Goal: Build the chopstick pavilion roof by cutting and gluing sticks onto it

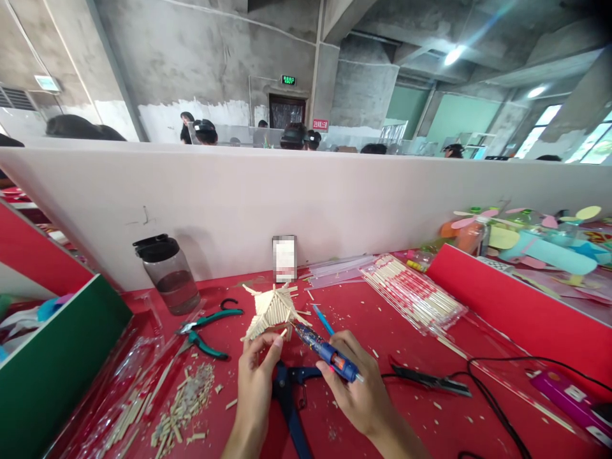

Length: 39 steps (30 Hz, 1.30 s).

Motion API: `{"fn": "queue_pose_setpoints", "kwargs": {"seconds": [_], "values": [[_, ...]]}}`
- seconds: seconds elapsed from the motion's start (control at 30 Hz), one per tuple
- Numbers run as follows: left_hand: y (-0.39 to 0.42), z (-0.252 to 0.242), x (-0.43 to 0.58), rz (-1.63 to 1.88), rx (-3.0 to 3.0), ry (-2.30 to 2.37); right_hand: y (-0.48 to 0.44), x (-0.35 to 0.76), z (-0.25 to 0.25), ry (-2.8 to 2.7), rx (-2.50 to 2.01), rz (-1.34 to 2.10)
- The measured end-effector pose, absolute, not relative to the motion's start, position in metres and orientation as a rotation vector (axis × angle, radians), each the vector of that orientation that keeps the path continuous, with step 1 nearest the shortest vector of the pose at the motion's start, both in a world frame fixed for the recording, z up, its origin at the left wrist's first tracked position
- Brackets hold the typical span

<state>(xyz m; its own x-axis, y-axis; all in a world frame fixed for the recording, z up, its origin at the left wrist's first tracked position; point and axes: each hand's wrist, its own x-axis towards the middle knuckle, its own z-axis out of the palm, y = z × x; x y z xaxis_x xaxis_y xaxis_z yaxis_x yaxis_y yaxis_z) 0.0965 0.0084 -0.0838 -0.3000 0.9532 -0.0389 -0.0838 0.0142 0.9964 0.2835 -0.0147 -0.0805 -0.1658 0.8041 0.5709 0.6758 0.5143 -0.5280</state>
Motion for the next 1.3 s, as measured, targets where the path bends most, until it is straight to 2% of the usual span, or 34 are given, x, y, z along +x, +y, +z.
{"fn": "queue_pose_setpoints", "kwargs": {"seconds": [0.2, 0.7, 1.3], "values": [[0.0081, -0.0832, 0.0964, 1.437, 0.973, 1.400, -0.0127, 0.2826, -0.0816, -1.874, -1.251, 0.098], [0.0073, -0.0797, 0.0973, 1.451, 0.962, 1.366, -0.0137, 0.2829, -0.0829, -1.900, -1.173, 0.228], [0.0081, -0.0822, 0.0966, 1.451, 0.964, 1.369, -0.0134, 0.2834, -0.0819, -1.881, -1.167, 0.178]]}}
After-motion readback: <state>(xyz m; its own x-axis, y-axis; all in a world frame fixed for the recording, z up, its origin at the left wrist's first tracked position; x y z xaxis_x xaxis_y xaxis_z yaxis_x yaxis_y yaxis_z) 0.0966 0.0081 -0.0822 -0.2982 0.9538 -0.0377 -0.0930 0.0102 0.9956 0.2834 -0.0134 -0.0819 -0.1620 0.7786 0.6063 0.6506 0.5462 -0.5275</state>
